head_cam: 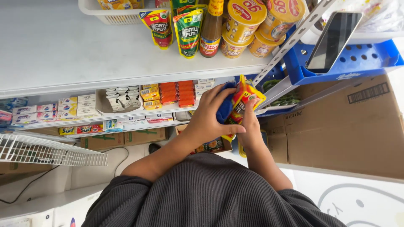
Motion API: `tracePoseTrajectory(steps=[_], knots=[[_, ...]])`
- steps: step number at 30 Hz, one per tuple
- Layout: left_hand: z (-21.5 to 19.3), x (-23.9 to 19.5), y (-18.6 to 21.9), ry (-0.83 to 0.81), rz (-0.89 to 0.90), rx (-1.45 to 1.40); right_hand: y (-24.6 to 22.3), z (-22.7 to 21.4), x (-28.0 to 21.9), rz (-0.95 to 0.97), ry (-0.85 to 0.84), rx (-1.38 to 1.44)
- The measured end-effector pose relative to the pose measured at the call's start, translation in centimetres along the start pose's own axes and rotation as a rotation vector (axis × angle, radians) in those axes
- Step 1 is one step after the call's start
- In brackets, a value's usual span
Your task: The person wipes a shelf with a blue cloth and then places various packaged food items, including sachets and pouches, onto the shelf. They handle the items one by one, arranging them in rows.
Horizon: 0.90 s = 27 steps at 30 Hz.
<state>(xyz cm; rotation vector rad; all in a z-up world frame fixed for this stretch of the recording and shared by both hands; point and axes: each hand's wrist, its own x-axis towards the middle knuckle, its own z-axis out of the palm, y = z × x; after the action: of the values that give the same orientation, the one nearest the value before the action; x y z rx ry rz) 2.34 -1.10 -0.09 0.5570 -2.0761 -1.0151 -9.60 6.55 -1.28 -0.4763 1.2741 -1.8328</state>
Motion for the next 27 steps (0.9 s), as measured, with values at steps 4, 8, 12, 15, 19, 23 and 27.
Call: tracePoseTrajectory(steps=[4,8,12,15,19,23,27], knots=[[-0.2,-0.8,-1.2,0.074,-0.128,-0.121,1.8,-1.5,0.8,0.069,-0.1,0.001],[-1.2,-2.7,-2.2,0.361,-0.137,-0.418,-1.2,0.4,-0.1,0.099,-0.321,0.077],[-4.2,-4.0,-5.0,0.54,-0.293,-0.727,-3.2,1.6,1.1,0.175,-0.59,0.282],[-6.3,-4.6,-4.9,0.543,-0.285,-0.808,-2.1,1.0,3.4,0.167,-0.544,0.244],[-7.5,-5.0,-5.1,0.587,-0.3,-0.952,-0.6,4.2,2.8,0.109,-0.446,0.26],[-8.1,-4.4,-5.2,0.524,-0.27,-1.02,5.4,4.3,4.5,0.15,-0.633,0.256],[-8.6,-3.5,-6.4,0.444,-0.28,-1.079,14.6,0.8,10.9,0.275,-0.654,0.232]])
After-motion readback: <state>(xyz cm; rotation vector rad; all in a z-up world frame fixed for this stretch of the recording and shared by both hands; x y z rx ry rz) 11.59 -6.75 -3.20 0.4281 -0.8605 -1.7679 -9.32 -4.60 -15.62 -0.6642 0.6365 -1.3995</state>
